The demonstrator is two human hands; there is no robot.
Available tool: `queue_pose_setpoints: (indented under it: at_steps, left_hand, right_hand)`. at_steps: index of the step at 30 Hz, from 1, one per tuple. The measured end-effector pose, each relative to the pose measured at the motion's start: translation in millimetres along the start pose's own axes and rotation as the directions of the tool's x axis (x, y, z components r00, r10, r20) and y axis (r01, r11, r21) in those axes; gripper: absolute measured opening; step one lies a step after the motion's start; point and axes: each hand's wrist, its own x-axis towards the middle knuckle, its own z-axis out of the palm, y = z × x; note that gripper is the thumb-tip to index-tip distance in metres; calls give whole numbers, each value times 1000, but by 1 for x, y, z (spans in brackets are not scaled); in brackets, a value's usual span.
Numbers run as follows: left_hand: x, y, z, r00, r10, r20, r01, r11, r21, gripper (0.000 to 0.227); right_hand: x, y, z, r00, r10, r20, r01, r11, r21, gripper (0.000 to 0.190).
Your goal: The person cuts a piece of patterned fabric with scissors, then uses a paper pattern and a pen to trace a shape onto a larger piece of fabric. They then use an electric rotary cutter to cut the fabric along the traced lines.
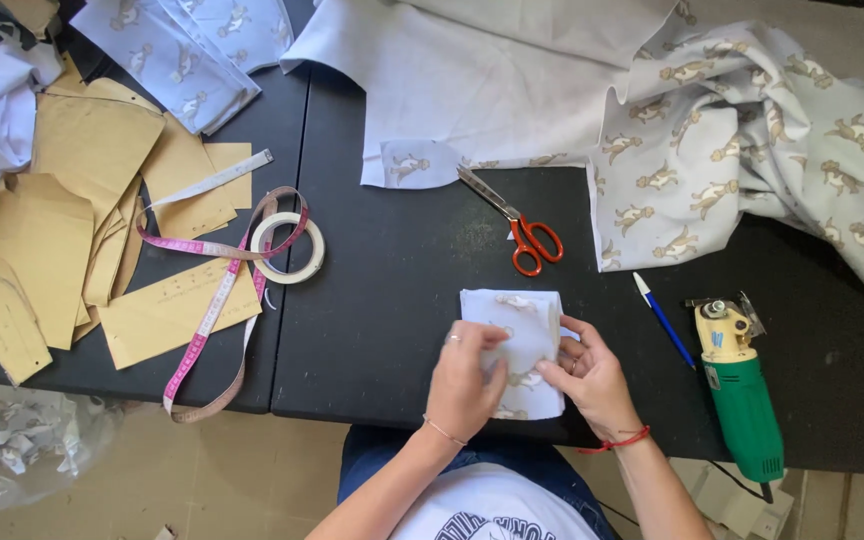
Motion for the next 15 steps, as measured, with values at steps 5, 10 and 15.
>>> queue_pose_setpoints:
  at_steps: [5, 10, 15]
  left_hand:
    - [7, -3, -3, 935, -338, -108, 345, 937, 58, 66]
    - [21, -9, 33, 831, -552, 66, 551, 834, 27, 50]
    - [1, 16, 10, 969, -197, -146, 211, 973, 90, 28]
  right_hand:
    - [4, 4, -9, 969, 28, -247, -13, 998, 63, 44]
    - [15, 19, -8, 937, -103, -333, 46, 984, -173, 46]
    - [-11, -8, -6, 895, -282, -344, 78, 861, -502, 37]
